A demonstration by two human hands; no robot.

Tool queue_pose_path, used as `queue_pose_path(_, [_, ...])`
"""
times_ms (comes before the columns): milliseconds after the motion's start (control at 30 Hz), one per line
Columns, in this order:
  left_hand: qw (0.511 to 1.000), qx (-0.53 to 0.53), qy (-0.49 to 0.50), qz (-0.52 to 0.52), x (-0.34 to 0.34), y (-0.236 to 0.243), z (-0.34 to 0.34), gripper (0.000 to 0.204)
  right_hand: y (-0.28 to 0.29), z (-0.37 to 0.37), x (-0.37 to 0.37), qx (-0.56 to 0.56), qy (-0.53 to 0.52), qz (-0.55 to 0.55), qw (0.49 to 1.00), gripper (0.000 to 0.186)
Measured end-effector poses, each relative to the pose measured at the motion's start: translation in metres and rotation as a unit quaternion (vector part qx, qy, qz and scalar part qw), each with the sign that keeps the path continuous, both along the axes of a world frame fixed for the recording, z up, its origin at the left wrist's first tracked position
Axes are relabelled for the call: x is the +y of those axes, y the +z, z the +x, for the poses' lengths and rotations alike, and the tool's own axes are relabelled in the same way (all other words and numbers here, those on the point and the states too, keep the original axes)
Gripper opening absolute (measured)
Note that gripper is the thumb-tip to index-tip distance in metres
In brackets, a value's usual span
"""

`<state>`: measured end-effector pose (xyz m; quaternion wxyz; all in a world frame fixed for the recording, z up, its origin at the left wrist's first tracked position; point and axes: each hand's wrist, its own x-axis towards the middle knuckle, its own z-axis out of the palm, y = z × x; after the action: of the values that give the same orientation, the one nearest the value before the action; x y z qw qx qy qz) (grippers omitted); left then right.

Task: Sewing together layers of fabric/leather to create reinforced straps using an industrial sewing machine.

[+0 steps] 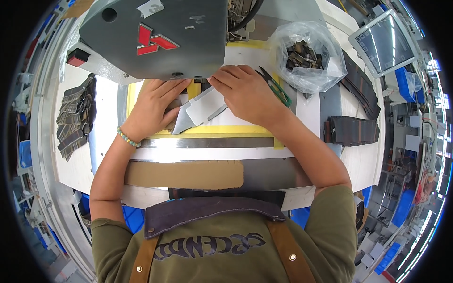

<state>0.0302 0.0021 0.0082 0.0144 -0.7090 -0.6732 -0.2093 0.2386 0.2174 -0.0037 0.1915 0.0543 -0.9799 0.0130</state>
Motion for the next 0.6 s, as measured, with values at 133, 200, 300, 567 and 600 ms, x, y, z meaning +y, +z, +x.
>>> queue_pose_path(133, [1.0, -0.003, -0.002, -0.008, 0.0, 0.004, 0.0, 0.064, 0.0, 0.001, -0.001, 0.011, 0.008, -0.006, 1.0, 0.046])
queue_pose_path(200, [1.0, -0.008, -0.002, -0.015, 0.001, 0.005, 0.001, 0.064, 0.0, 0.001, -0.001, 0.016, 0.009, -0.006, 1.0, 0.046])
queue_pose_path(300, [1.0, 0.014, -0.004, -0.003, -0.001, 0.006, 0.001, 0.064, 0.001, 0.0, -0.003, 0.019, 0.012, -0.011, 1.0, 0.046])
queue_pose_path(567, [0.996, 0.085, 0.001, 0.038, -0.107, 0.059, 0.017, 0.04, -0.004, 0.006, 0.005, 0.022, 0.006, -0.006, 1.0, 0.046])
queue_pose_path(600, [0.996, 0.068, 0.021, 0.047, -0.14, 0.059, 0.02, 0.035, -0.006, 0.005, 0.006, 0.023, 0.004, -0.008, 1.0, 0.046])
